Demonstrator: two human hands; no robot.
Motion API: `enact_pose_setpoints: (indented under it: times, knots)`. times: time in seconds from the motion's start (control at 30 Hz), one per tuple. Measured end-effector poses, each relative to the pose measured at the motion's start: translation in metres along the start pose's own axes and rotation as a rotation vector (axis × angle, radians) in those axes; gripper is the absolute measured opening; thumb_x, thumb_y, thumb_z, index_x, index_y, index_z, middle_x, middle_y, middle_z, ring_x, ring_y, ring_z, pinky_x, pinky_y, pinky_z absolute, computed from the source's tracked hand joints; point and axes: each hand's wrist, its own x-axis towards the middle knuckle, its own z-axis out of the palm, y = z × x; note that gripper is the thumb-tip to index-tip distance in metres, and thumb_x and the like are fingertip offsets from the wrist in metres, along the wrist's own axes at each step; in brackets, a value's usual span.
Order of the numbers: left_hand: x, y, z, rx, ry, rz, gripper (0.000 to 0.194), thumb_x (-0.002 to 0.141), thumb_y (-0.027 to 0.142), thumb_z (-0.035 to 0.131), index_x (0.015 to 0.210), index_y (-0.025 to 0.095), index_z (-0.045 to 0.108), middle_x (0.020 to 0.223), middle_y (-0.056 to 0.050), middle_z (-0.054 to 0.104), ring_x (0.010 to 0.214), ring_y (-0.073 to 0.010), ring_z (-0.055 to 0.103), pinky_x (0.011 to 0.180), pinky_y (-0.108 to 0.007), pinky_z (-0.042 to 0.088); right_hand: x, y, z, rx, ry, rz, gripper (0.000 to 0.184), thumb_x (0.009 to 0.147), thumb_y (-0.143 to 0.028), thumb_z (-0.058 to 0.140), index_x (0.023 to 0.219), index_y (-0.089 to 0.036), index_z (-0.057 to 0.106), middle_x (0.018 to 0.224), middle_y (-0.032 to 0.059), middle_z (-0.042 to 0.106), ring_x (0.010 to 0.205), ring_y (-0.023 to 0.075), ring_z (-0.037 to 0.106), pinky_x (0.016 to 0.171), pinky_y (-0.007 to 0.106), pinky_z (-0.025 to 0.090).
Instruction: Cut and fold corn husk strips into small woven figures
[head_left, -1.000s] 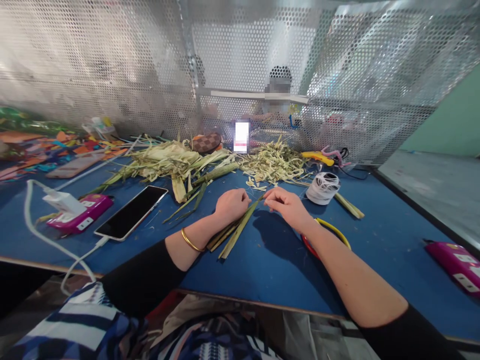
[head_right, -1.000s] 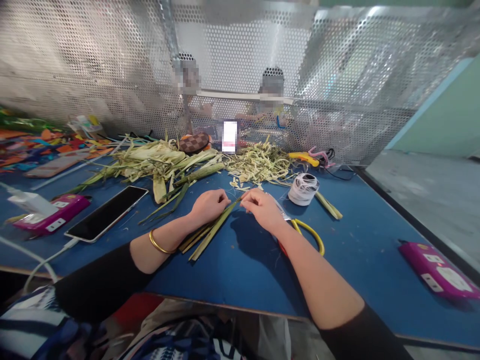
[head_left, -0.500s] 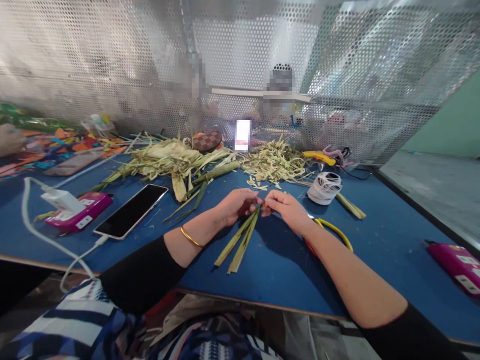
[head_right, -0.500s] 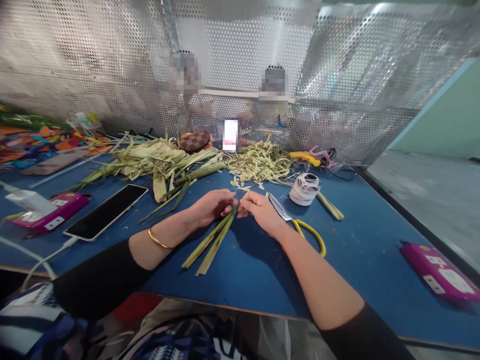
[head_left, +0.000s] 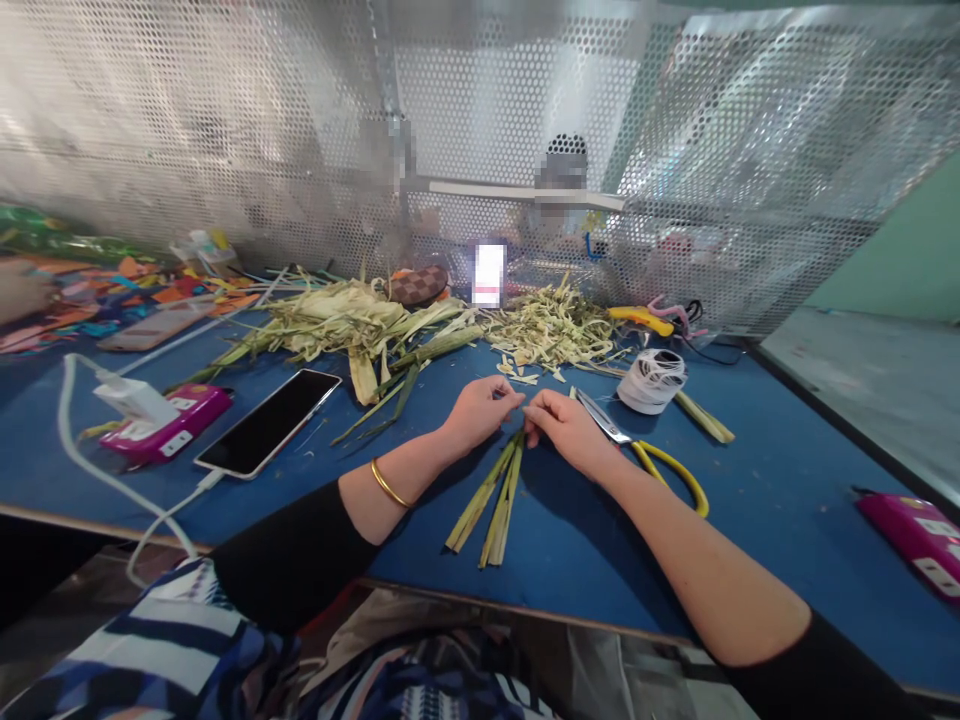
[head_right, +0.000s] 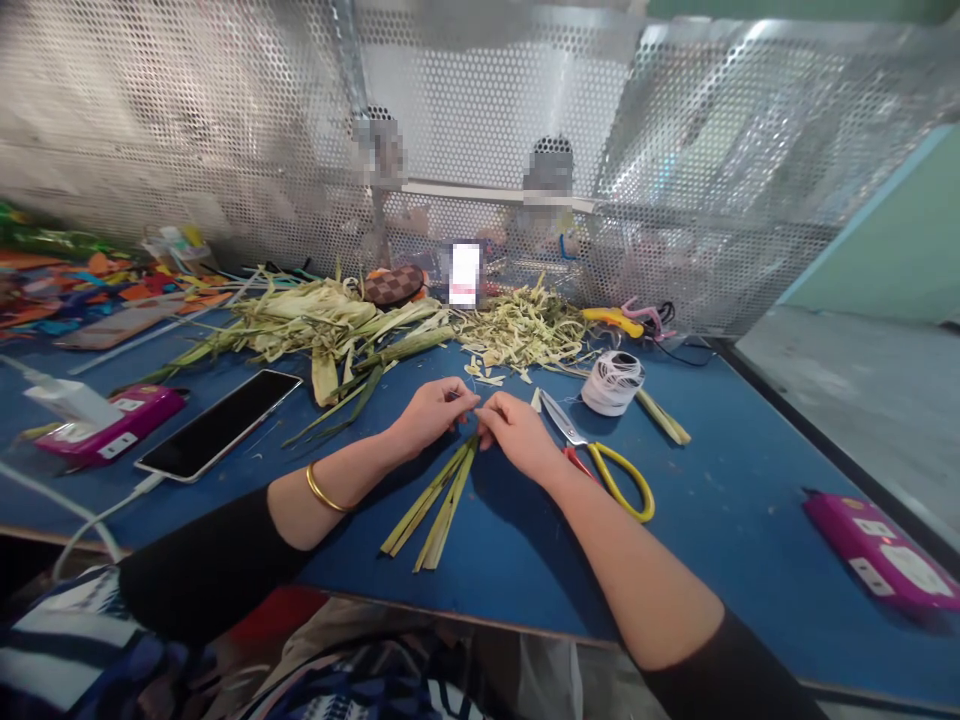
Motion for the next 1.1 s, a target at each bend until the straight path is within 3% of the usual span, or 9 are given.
enact_pose_setpoints:
  times: [0.17,0.4,0.5,0.57,0.63,0.73,0.8,0.97,1.1]
  knots:
    - [0.000,0.003,0.000,0.221,0.145,0.195,0.015,0.075,0.021,0.057,0.061,0.017,0.054,0.065,0.002,0.056,0.065,-0.0107,0.050,0.062,-0.023,0.037,0.002,0.001,0.004,0.195,0.000,0.064,0.015,0.075,-0.030,0.062,0.080,-0.021,0.050,0.056,-0.0069,0.060,0.048,0.0123,0.059,0.054,0.027,0.047]
    - [0.000,0.000,0.005,0.063,0.140,0.217,0.020,0.077,0.028,0.059,0.061,0.017,0.054,0.063,0.003,0.055,0.063,-0.0103,0.049,0.061,-0.023,0.037,0.001,0.000,0.004,0.217,0.069,0.088,0.015,0.072,-0.029,0.063,0.082,-0.019,0.057,0.056,-0.0056,0.060,0.048,0.0118,0.058,0.054,0.027,0.047]
    - [-0.002,0.005,0.005,-0.033,0.133,0.214,0.019,0.077,0.029,0.060,0.063,0.017,0.054,0.062,0.003,0.054,0.063,-0.0101,0.049,0.061,-0.023,0.038,0.001,-0.003,0.003,0.201,0.024,0.050,0.016,0.072,-0.033,0.063,0.069,-0.019,0.058,0.057,-0.0038,0.059,0.049,0.0113,0.057,0.055,0.027,0.047]
    - [-0.005,0.010,0.005,-0.166,0.112,0.135,0.018,0.075,0.031,0.064,0.070,0.017,0.056,0.067,0.002,0.057,0.066,-0.0100,0.052,0.062,-0.022,0.040,0.002,-0.006,0.001,0.218,0.075,0.015,0.020,0.073,-0.036,0.062,0.064,-0.018,0.057,0.056,-0.0037,0.058,0.050,0.0110,0.056,0.056,0.027,0.047]
    - [-0.010,0.017,0.005,-0.327,0.010,-0.039,0.023,0.072,0.033,0.069,0.080,0.016,0.057,0.075,0.001,0.061,0.069,-0.0102,0.056,0.063,-0.023,0.044,0.002,-0.009,-0.002,0.251,0.157,-0.010,0.020,0.073,-0.037,0.063,0.066,-0.018,0.059,0.057,-0.0039,0.057,0.052,0.0111,0.055,0.058,0.027,0.047]
    - [-0.016,0.026,0.006,-0.518,-0.342,-0.356,0.027,0.069,0.026,0.073,0.087,0.014,0.056,0.078,-0.003,0.064,0.064,-0.0108,0.060,0.061,-0.024,0.048,0.002,-0.013,-0.009,0.282,0.232,-0.028,0.020,0.073,-0.038,0.064,0.071,-0.018,0.062,0.058,-0.0034,0.058,0.055,0.0113,0.054,0.058,0.027,0.045]
    - [-0.017,0.032,0.007,-0.596,-0.456,-0.461,0.020,0.071,0.018,0.069,0.085,0.014,0.056,0.071,-0.001,0.061,0.053,-0.0073,0.054,0.053,-0.021,0.045,0.001,-0.015,-0.014,0.306,0.261,-0.044,0.020,0.074,-0.039,0.063,0.074,-0.019,0.063,0.059,-0.0030,0.058,0.055,0.0116,0.054,0.055,0.026,0.044]
    - [-0.004,0.045,0.004,-0.619,-0.397,-0.488,0.010,0.074,0.006,0.054,0.077,0.015,0.051,0.057,0.007,0.046,0.037,-0.0002,0.028,0.036,-0.013,0.017,0.002,-0.019,-0.021,0.379,0.360,-0.062,0.023,0.071,-0.042,0.067,0.077,-0.020,0.064,0.066,-0.0002,0.064,0.063,0.0157,0.061,0.066,0.032,0.051]
    - [0.008,0.052,0.000,-0.659,-0.354,-0.541,0.011,0.079,0.007,0.044,0.072,0.015,0.047,0.053,0.007,0.040,0.036,-0.0008,0.021,0.034,-0.013,0.010,0.003,-0.019,-0.020,0.387,0.431,-0.060,0.024,0.070,-0.042,0.069,0.079,-0.020,0.066,0.071,0.0023,0.069,0.071,0.0194,0.065,0.074,0.036,0.052]
